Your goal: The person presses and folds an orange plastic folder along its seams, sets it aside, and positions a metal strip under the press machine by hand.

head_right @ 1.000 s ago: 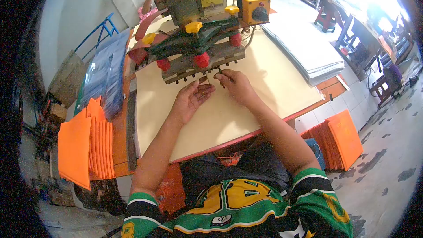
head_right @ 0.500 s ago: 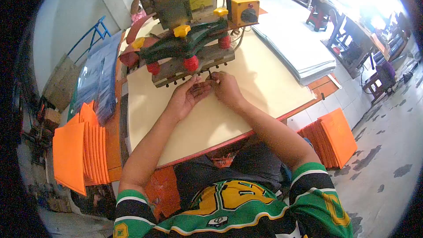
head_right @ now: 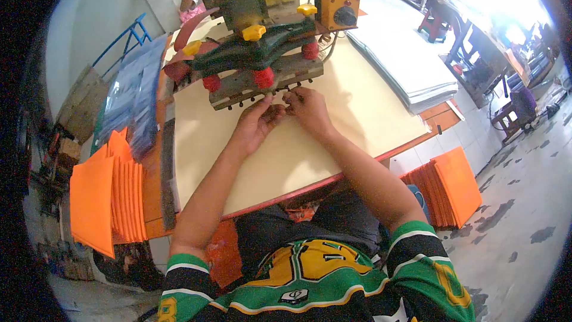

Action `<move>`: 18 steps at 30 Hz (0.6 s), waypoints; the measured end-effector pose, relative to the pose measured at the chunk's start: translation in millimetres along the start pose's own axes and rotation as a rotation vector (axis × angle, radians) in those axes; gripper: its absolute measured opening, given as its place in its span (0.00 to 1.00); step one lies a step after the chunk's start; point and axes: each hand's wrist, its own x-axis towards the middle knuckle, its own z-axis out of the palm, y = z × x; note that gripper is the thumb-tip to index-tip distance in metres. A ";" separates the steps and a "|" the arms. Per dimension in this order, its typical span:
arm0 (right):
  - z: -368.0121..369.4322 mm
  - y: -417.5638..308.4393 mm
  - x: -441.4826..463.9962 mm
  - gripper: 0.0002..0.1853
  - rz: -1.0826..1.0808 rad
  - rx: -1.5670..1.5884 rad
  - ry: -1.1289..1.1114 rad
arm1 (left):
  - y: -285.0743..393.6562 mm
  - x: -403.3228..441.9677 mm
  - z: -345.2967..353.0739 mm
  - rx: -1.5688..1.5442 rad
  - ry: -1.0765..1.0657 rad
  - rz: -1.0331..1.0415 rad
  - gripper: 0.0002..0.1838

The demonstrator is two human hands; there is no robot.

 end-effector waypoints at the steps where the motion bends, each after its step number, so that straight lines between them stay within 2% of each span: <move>1: -1.0 -2.6 -1.6 0.14 -0.003 0.001 0.002 | 1.1 0.7 0.0 0.021 -0.013 -0.018 0.14; 4: -6.6 -8.0 -4.7 0.14 -0.046 -0.090 -0.015 | 0.9 0.5 -0.2 0.014 -0.033 -0.011 0.14; 7: -12.3 -5.9 -10.1 0.12 0.088 0.019 -0.123 | -1.2 -0.8 -1.3 0.038 -0.040 0.018 0.15; 9: -13.8 -8.4 -9.0 0.11 0.163 0.251 -0.158 | -0.8 -1.3 -0.5 0.035 -0.016 0.010 0.14; 12: -11.8 -10.8 -11.3 0.09 0.267 0.413 -0.100 | -3.1 1.5 1.6 0.026 -0.009 0.021 0.13; 13: -8.0 -13.2 -10.5 0.07 0.350 0.608 -0.127 | -3.9 0.0 3.0 0.018 -0.013 0.043 0.12; 14: -4.6 -13.0 -8.1 0.07 0.348 0.603 -0.108 | -4.8 -1.8 4.5 0.016 -0.030 0.032 0.12; 16: 0.3 -12.2 1.2 0.08 0.531 0.812 -0.166 | 1.6 -8.7 14.0 0.042 0.004 0.055 0.12; 18: 3.9 -17.0 5.5 0.08 0.559 0.799 -0.154 | 2.2 -8.7 15.5 0.026 -0.018 0.042 0.12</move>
